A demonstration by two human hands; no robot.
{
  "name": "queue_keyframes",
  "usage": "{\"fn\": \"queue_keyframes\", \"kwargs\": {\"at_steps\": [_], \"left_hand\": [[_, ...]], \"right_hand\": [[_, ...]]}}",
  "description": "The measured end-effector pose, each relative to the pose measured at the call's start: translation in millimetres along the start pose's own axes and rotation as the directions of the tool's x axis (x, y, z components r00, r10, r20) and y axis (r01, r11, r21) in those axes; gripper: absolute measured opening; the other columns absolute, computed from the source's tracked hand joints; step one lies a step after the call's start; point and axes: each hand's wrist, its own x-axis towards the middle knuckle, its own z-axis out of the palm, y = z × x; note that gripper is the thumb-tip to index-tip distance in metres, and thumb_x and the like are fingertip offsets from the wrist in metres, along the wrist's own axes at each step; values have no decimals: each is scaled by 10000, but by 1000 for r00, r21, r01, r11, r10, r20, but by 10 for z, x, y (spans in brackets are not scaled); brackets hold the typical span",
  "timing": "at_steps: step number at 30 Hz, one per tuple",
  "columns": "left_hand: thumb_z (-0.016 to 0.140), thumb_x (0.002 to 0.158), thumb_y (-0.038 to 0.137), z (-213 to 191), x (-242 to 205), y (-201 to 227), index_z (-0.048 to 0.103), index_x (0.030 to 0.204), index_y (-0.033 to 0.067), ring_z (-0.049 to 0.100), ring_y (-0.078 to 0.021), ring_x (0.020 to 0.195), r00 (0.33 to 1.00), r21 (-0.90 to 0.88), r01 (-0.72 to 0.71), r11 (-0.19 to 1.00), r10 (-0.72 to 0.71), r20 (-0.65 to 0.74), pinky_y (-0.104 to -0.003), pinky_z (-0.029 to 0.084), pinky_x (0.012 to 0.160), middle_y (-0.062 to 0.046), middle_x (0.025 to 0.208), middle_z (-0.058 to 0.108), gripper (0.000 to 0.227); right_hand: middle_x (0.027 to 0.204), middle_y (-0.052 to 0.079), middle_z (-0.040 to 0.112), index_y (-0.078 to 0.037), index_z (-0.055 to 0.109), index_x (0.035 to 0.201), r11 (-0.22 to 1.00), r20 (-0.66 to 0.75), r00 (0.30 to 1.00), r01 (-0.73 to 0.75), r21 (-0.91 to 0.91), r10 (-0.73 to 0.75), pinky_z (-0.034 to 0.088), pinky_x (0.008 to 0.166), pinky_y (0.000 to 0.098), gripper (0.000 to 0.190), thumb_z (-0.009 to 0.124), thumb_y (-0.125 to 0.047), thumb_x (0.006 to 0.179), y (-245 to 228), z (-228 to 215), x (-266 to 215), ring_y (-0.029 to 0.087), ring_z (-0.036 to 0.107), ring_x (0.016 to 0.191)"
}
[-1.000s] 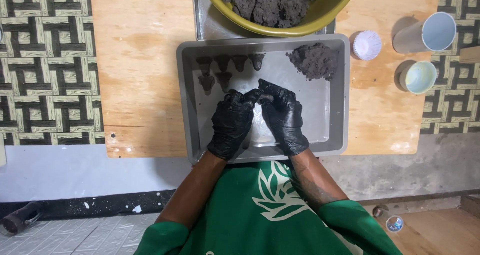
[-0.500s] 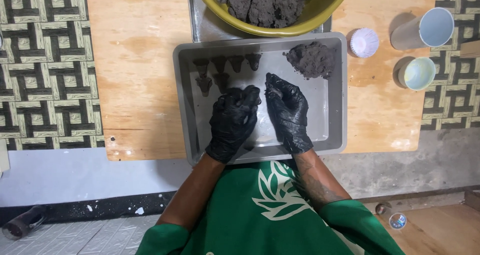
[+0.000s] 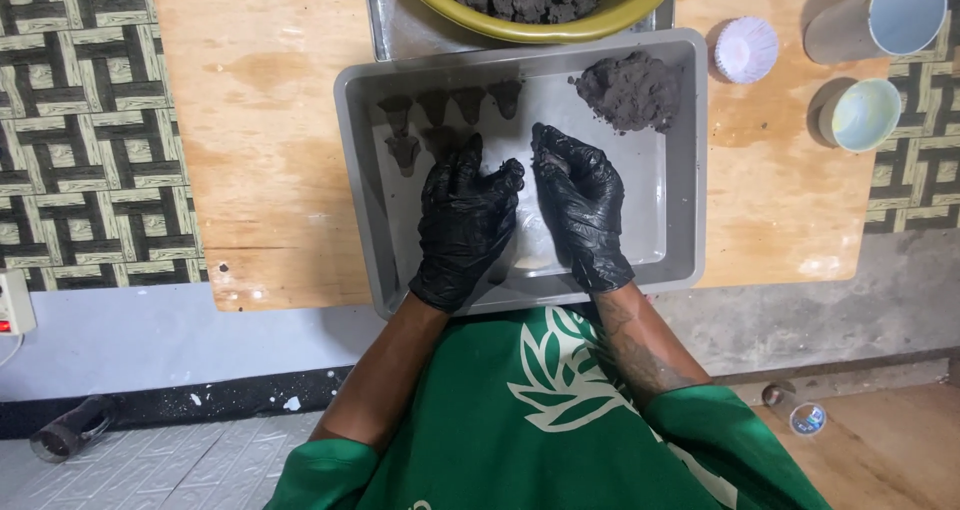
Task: The person shapes a dark, clay-like material into small, cone-shaped objects using their hands. They work over a gray tray, repeatedly molding the material and placing the finished pieces in a row within the tray.
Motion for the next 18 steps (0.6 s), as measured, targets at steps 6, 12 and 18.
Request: {"fn": "queue_keyframes", "kwargs": {"at_steps": [6,12,18], "left_hand": [[830,856,442,-72,98,31,706,1331,172,596,-345,1285,996,-113,89,990,-86,36,-457,370,1152,-222,1315,649,560],[653,1004,346,-427,208,-137,595,1430,-14,416,-198,1469,933,-204,-144,968,201,298,-164,113,1255,-133,1503,562,561],[739,890,479,525,-201,-437,661,1362,59,520,-433,1344,953,170,-179,969,214,-216,-660,325,1162,-241,1423,574,637]], "right_hand": [[1176,277,707,26,678,1134,1000,-1,1000,-1,5,1,640,919,432,208,701,33,928,-26,-9,2,371,689,1145],[1159,256,721,4,698,1115,998,-25,998,-53,-41,52,644,909,421,198,719,12,919,-62,8,40,363,695,1138],[1166,255,718,0,696,1116,996,-38,995,-87,6,87,640,918,420,221,747,-4,901,-99,8,36,354,687,1157]]}}
